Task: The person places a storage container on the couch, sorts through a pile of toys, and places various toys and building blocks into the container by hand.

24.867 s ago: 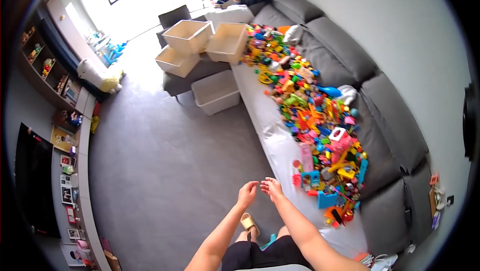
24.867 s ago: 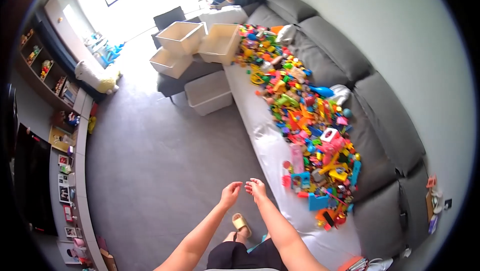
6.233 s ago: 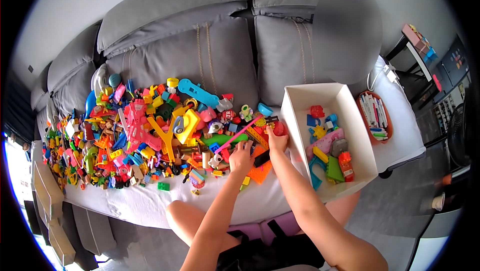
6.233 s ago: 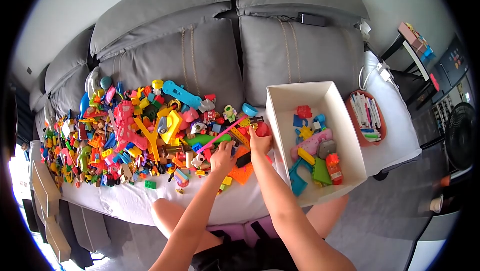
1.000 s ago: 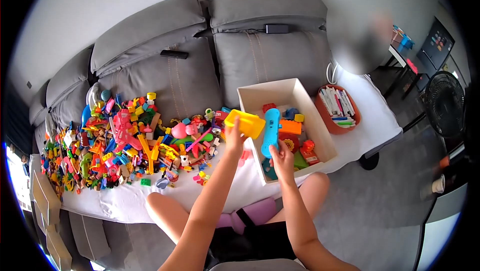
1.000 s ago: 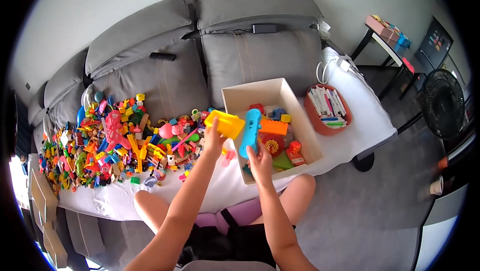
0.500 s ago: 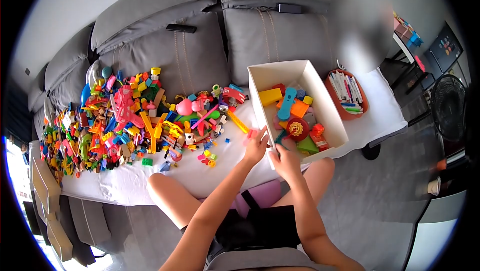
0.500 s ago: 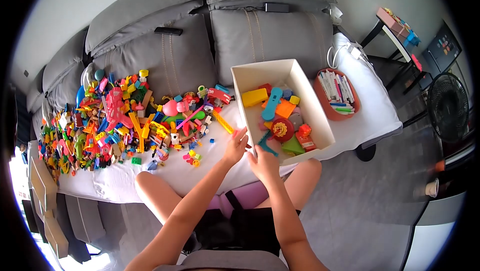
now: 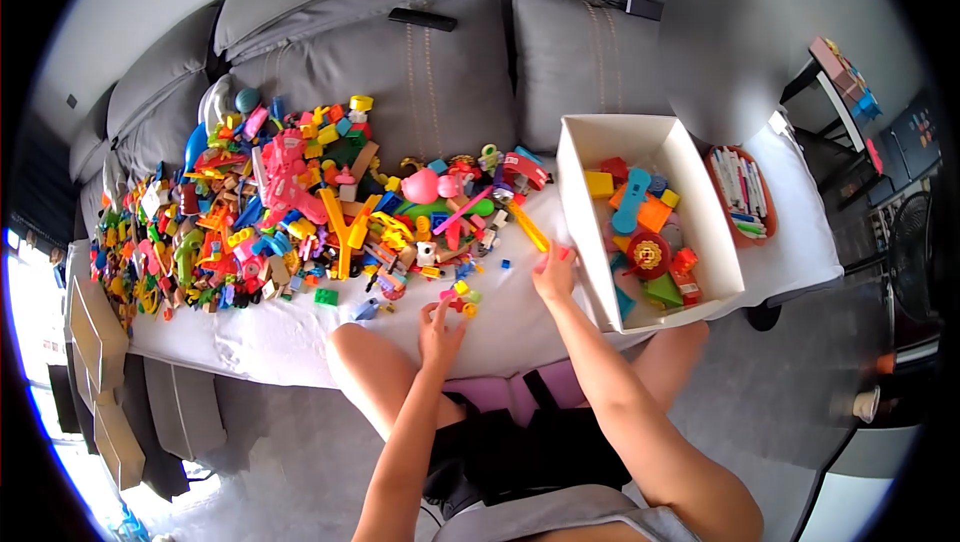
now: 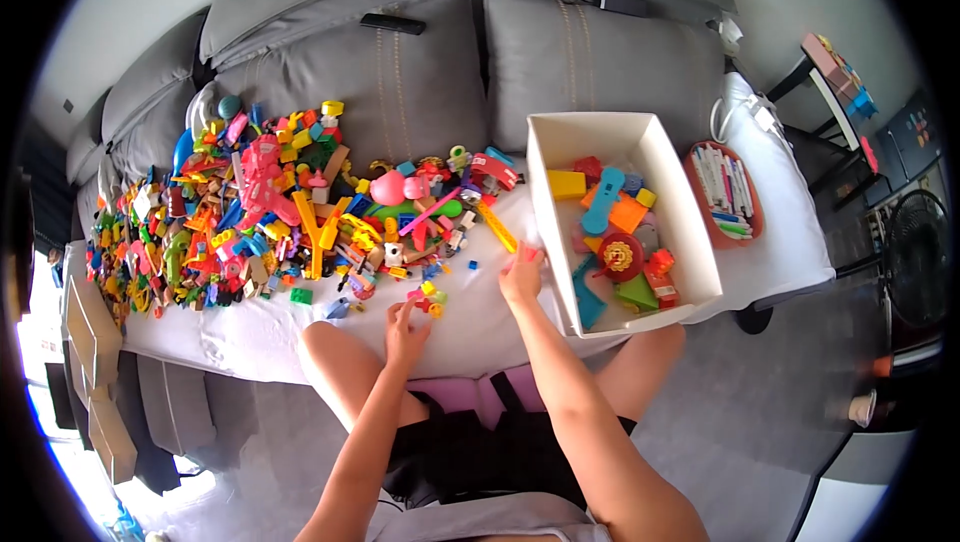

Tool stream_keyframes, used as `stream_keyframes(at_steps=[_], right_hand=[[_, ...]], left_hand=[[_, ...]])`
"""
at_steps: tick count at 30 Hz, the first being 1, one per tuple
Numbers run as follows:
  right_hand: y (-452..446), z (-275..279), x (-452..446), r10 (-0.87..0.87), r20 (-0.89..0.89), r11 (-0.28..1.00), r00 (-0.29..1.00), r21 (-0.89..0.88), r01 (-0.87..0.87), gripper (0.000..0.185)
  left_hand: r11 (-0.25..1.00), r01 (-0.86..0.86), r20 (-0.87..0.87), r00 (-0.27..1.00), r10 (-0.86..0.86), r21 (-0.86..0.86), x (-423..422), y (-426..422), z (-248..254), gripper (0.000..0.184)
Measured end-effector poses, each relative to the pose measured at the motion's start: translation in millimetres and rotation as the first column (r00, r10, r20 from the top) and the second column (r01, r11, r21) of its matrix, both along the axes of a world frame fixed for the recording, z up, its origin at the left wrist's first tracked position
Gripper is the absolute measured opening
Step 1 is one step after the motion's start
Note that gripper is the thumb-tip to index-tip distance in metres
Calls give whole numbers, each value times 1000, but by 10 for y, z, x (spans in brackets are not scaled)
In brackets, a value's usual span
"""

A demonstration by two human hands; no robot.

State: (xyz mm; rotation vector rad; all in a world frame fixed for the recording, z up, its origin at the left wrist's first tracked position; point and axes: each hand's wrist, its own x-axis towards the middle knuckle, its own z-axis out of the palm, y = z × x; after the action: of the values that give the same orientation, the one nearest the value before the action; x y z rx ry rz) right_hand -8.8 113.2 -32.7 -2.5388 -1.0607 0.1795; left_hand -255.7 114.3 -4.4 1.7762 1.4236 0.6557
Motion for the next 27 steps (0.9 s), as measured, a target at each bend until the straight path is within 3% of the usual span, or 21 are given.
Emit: stream_keyframes(at_steps=[1,4,5,8,9,11,12,13,16,18,19,20,23,27], right_hand=[[14,-44,-7,14,-38,998,999,69,-12,46],[-48,-234,-76,127,-83,960,988,262,-101,37],[-99,-257,-129,152,-55,941,987,313,-128,33],[-271,-89,-299,288,-247,902,925,394,-176,31],[-301,-70,-359,367,-395,877,842,448,-172,31],[-356,-11,-487,390,-386,849,836,501,-165,30],[-382,-9,-545,403,-379,833,833,529,-161,30],[-373,-52,-610,350,-405,817,845,573,-64,26],[-429,2,-657,300,-748,841,592,500,205,22],[-415,80,-672,406,-683,746,607,631,212,19],[-412,263,-693,459,-619,666,637,715,214,18],[-445,451,-686,501,-547,579,670,788,211,18],[-535,1062,-519,493,-403,555,771,828,77,17],[-650,1429,-256,428,-196,494,882,869,-46,19]], left_hand=[[1000,29,-13,999,-29,3,-14,13,-45,64],[995,88,-7,996,-88,42,117,18,-64,62],[985,144,-78,987,-137,92,151,33,-56,62],[956,184,-223,966,-132,231,262,-24,-93,53],[956,156,-167,979,-116,249,272,-49,-136,48],[951,101,-51,995,-90,293,302,-33,-199,39],[975,24,40,999,-34,220,310,-40,-165,35],[989,-48,126,992,31,140,312,-52,-129,31],[986,-167,252,954,164,-10,281,-65,-225,23],[975,-207,323,920,223,-83,289,-59,-331,23],[967,-239,238,937,254,-92,334,-49,-258,17],[985,-166,121,980,160,42,400,-33,-189,16],[921,102,-209,978,-23,375,526,-31,-257,14],[988,3,-9,1000,-2,157,702,77,-58,13]])
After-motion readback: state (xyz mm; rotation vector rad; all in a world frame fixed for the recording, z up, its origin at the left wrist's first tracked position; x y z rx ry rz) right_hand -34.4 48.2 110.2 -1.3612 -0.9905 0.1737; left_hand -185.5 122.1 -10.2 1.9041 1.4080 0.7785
